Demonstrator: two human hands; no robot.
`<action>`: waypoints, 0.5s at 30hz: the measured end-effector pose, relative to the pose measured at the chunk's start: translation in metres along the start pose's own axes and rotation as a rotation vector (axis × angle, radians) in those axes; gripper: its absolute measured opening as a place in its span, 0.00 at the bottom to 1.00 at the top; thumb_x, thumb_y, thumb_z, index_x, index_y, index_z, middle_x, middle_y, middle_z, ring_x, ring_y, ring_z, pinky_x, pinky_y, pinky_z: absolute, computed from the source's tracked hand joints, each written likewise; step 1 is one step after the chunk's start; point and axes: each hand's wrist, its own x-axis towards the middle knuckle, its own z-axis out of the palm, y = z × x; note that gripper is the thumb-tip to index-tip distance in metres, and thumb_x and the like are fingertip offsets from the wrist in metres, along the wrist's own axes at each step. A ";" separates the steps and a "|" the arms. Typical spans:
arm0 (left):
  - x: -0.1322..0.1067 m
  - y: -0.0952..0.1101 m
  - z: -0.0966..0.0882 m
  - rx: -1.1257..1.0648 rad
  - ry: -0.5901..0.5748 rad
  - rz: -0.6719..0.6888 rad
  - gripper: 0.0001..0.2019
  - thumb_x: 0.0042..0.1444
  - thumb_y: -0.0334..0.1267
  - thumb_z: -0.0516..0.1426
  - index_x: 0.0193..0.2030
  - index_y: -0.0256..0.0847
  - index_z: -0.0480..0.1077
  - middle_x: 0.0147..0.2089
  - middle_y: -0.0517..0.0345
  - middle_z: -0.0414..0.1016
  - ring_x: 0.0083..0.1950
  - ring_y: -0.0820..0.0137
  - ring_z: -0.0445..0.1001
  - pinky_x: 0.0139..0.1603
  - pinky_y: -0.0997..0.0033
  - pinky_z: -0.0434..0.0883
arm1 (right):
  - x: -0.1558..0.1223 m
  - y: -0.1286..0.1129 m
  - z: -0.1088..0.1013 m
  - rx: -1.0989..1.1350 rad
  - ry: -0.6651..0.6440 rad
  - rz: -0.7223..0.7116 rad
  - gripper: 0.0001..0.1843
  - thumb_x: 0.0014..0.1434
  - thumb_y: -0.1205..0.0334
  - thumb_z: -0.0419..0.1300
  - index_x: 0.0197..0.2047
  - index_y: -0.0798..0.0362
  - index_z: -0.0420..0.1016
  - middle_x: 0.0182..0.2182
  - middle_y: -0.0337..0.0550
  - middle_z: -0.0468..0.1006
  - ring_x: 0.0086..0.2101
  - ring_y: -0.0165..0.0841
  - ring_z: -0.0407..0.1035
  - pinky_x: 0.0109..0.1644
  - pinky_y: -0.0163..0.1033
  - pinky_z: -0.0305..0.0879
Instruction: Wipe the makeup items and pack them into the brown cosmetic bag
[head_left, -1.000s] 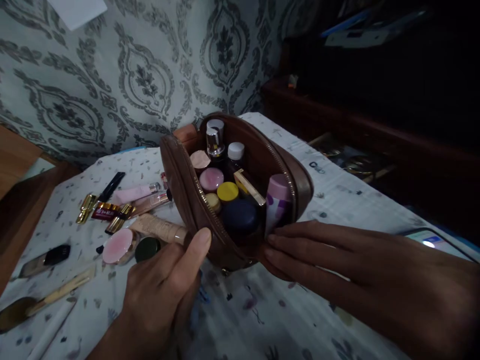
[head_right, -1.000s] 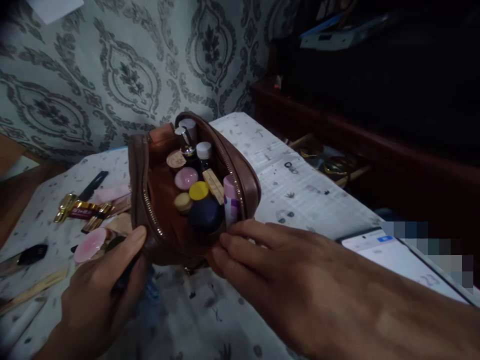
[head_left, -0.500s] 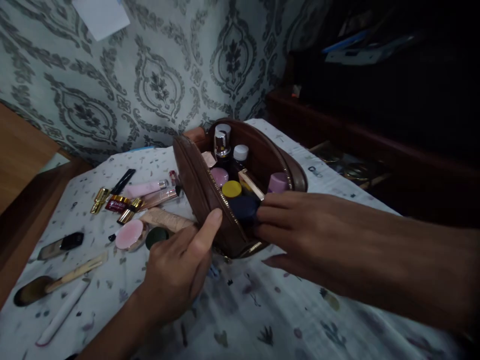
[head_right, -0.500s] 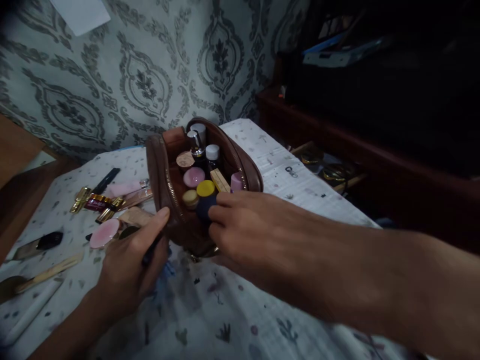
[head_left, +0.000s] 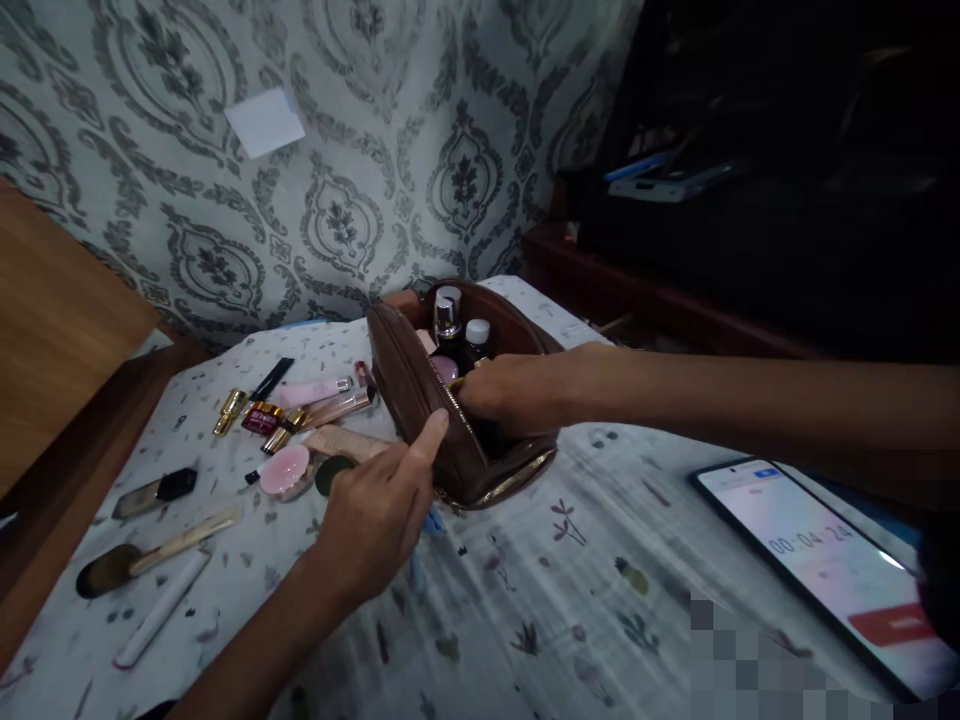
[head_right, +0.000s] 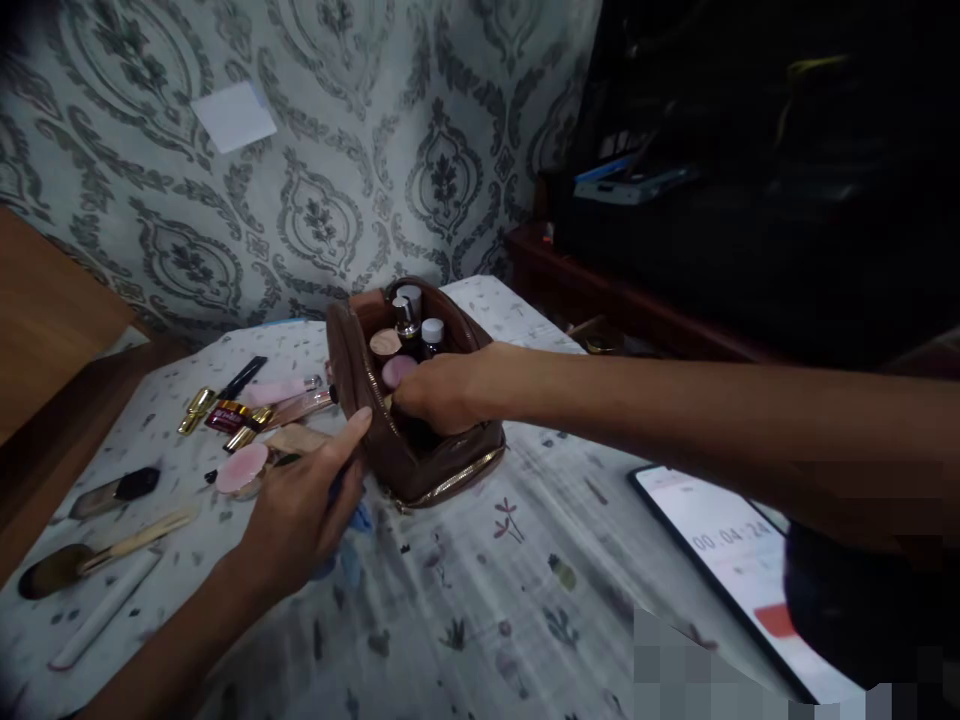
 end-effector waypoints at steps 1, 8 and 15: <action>0.000 0.000 0.000 -0.005 0.007 0.001 0.22 0.68 0.30 0.48 0.68 0.36 0.56 0.29 0.63 0.75 0.27 0.73 0.75 0.26 0.75 0.70 | -0.001 -0.002 -0.001 -0.044 -0.082 -0.039 0.14 0.54 0.76 0.61 0.41 0.53 0.81 0.37 0.47 0.82 0.36 0.39 0.77 0.37 0.41 0.70; -0.002 0.000 0.003 -0.039 0.014 -0.009 0.25 0.68 0.30 0.48 0.70 0.37 0.53 0.28 0.63 0.73 0.26 0.73 0.74 0.26 0.76 0.69 | -0.003 0.001 0.017 -0.164 0.069 -0.166 0.20 0.60 0.70 0.59 0.56 0.54 0.74 0.51 0.57 0.76 0.43 0.45 0.75 0.40 0.45 0.69; -0.003 0.000 0.005 -0.063 0.003 -0.018 0.29 0.67 0.30 0.48 0.74 0.40 0.46 0.30 0.63 0.74 0.28 0.73 0.74 0.28 0.76 0.71 | 0.000 -0.002 0.008 -0.203 -0.020 -0.117 0.19 0.60 0.70 0.59 0.55 0.55 0.74 0.54 0.56 0.73 0.42 0.42 0.76 0.38 0.42 0.70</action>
